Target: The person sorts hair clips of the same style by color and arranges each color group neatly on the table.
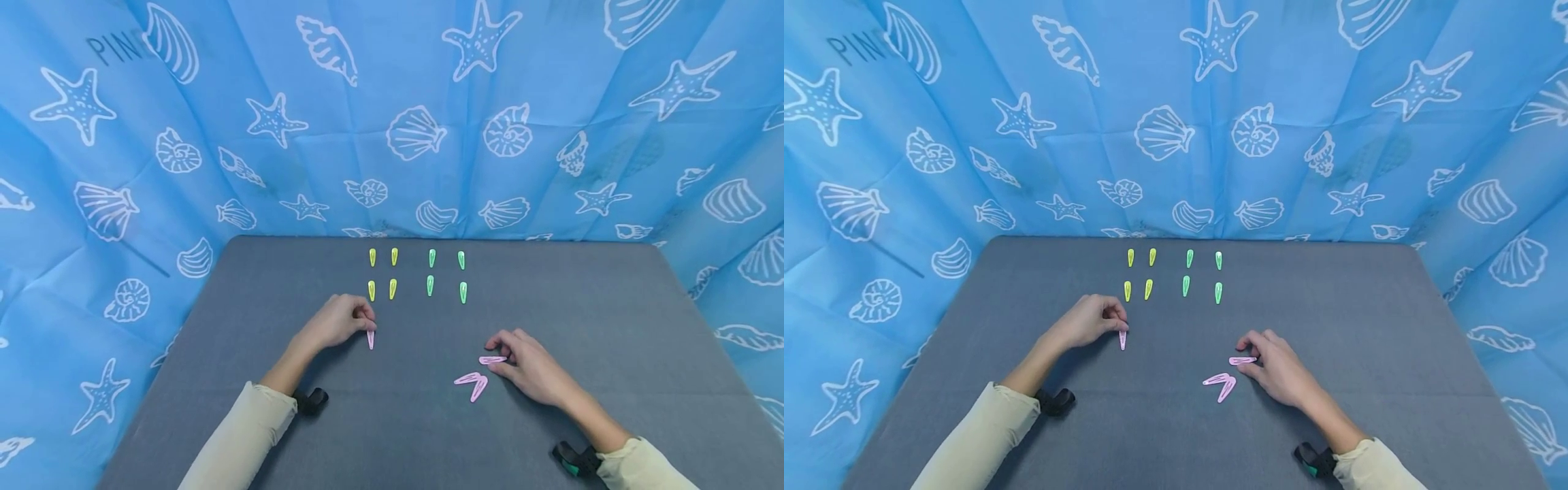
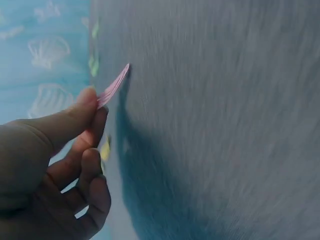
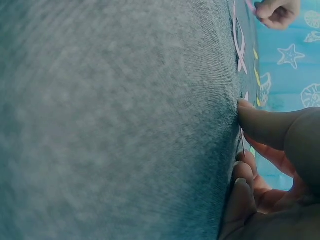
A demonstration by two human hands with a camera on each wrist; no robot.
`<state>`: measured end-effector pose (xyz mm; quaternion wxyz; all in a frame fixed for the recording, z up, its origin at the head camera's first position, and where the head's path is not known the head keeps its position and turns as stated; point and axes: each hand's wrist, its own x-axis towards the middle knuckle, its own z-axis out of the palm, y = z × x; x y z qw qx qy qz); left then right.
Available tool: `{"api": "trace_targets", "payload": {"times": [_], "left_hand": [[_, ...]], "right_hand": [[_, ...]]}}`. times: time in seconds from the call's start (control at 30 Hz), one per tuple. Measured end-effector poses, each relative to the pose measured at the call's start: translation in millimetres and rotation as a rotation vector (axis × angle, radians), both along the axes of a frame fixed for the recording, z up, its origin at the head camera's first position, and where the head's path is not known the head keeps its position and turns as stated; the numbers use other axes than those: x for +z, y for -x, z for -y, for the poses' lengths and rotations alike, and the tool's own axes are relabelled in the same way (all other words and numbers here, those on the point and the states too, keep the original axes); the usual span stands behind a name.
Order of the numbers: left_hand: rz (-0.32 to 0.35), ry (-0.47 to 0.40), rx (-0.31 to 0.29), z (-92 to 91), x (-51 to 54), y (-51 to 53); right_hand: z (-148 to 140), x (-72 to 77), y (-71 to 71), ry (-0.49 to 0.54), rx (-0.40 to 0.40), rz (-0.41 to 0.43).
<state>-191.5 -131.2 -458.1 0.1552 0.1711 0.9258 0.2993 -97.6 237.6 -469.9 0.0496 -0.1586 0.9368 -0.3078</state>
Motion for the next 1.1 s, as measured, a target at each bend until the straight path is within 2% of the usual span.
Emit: {"api": "trace_targets", "payload": {"times": [0.13,0.27,0.53,0.67,0.9,1.1], "left_hand": [[-0.04,0.008,0.017,6.2,-6.7,15.4],[-0.035,-0.007,0.014,11.2,-13.1,21.2],[0.014,-0.049,-0.023,19.4,-17.0,21.7],[0.011,-0.031,-0.043,20.4,-17.8,20.9],[-0.001,-0.013,-0.039,20.0,-19.7,19.7],[-0.001,-0.018,-0.043,19.9,-20.1,18.9]], "right_hand": [[0,2.0,0.1,-0.006,-0.003,0.021],[1,3.2,1.8,-0.004,0.008,0.044],[1,2.7,2.3,-0.01,-0.015,0.057],[4,3.9,2.8,0.004,-0.029,0.034],[8,5.4,2.0,0.047,-0.045,0.058],[5,3.5,-0.8,0.061,-0.043,0.005]]}}
